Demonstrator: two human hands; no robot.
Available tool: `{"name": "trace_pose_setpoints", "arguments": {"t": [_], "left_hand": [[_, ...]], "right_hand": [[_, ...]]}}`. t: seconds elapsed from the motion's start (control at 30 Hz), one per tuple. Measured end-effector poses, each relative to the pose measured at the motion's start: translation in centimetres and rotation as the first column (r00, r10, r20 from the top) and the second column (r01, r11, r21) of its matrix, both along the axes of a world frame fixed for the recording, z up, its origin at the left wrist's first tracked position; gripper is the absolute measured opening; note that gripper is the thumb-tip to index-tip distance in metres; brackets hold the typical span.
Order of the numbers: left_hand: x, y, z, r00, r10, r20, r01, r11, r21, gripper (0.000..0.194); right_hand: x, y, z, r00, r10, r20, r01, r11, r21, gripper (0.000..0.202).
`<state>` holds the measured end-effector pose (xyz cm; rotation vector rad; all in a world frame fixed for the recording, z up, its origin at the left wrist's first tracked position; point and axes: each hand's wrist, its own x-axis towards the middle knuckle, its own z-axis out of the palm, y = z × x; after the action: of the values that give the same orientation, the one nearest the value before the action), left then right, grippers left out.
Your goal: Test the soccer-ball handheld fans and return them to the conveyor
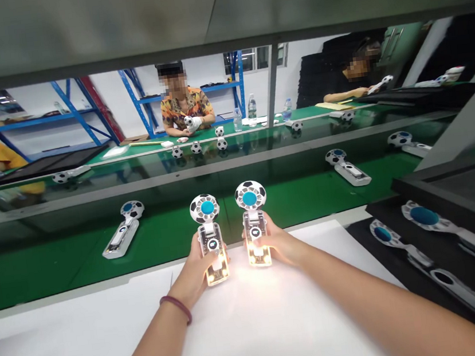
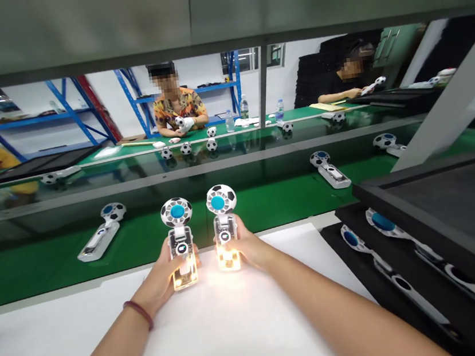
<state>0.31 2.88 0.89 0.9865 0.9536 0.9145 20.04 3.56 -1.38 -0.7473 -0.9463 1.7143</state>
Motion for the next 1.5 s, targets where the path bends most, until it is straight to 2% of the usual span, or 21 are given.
{"name": "trace_pose_setpoints", "arguments": {"t": [0.5,0.8,0.97,1.23,1.4,1.5], "left_hand": [[0.02,-0.1,0.1,1.0,-0.012,0.008,0.012,1.0,0.003,0.046],[-0.21,0.38,-0.35,0.996,-0.022,0.087,0.023,1.0,-0.006,0.052],[-0.31,0.35,-0.39,0.996,-0.042,0.084,0.043,0.999,-0.003,0.047],[-0.25,0.3,-0.29,0.996,-0.04,0.076,0.039,0.999,0.007,0.051],[-0.2,0.43,-0.5,0.998,-0.008,0.07,0.008,1.0,-0.004,0.052],[-0.22,0.41,-0.61,0.998,-0.019,0.06,0.018,0.999,0.031,0.056]], "right_hand": [[0.38,0.05,-0.54,0.998,0.059,0.017,-0.06,0.996,0.062,0.062],[0.24,-0.04,-0.24,0.999,0.053,0.015,-0.053,0.998,0.044,0.063],[0.19,-0.02,-0.27,0.998,0.059,-0.016,-0.059,0.998,0.032,0.064],[0.16,-0.02,-0.17,0.999,0.053,-0.005,-0.053,0.999,0.005,0.065],[0.26,0.1,-0.56,0.997,0.081,-0.003,-0.081,0.997,0.005,0.064],[0.42,0.25,-1.06,0.995,0.096,0.03,-0.097,0.994,0.055,0.068]]}}
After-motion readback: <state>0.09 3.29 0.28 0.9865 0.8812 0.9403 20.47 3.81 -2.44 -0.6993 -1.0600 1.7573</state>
